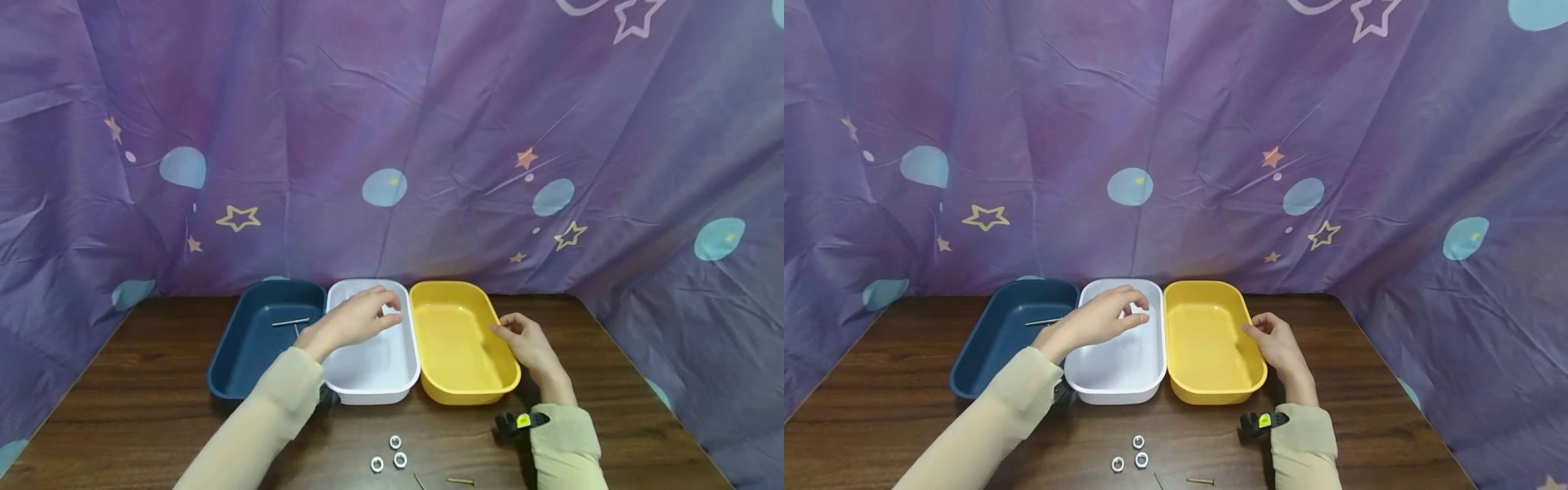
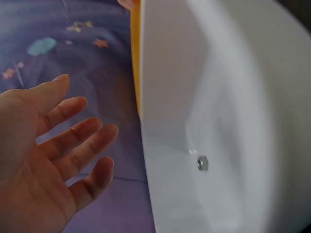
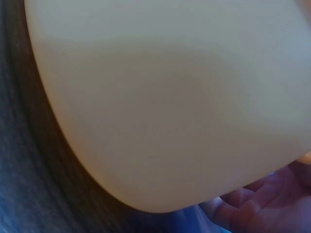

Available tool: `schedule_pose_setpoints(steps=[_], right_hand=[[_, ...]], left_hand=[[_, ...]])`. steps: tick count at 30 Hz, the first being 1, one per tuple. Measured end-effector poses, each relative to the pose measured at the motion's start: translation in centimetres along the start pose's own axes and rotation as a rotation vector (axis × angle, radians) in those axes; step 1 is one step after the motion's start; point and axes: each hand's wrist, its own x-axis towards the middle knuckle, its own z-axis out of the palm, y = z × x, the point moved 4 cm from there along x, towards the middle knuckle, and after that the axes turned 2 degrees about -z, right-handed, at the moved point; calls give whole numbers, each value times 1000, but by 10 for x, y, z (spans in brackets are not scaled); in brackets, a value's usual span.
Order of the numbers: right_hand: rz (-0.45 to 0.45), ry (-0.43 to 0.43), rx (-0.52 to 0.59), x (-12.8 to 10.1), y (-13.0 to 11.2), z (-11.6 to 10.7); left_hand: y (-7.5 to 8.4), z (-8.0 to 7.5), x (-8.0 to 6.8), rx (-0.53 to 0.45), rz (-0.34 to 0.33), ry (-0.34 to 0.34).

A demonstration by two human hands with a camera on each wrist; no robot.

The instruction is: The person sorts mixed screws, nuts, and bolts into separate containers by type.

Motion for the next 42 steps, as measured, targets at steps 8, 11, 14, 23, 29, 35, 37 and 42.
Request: schedule_pose_setpoints(steps=[8, 11, 14, 23, 29, 35, 37, 42], right_hand=[[-11, -10, 20, 0, 1, 3], [-17, -7, 22, 1, 1, 3], [-22, -4, 23, 2, 1, 3], [-18, -4, 22, 0, -1, 0], [-27, 0, 25, 0, 0, -1], [-16, -4, 47, 1, 1, 1], [-17, -4, 42, 1, 0, 1], [-21, -4, 29, 0, 0, 0]], left_hand=[[26, 7, -37, 0, 87, 41], [35, 11, -52, -25, 127, 51], [41, 17, -64, -57, 139, 42], [39, 34, -89, -86, 70, 30], [39, 44, -103, -35, 40, -3], [38, 58, -119, -41, 5, -58], [38, 62, -123, -54, -1, -74], [36, 73, -130, -99, -48, -168]])
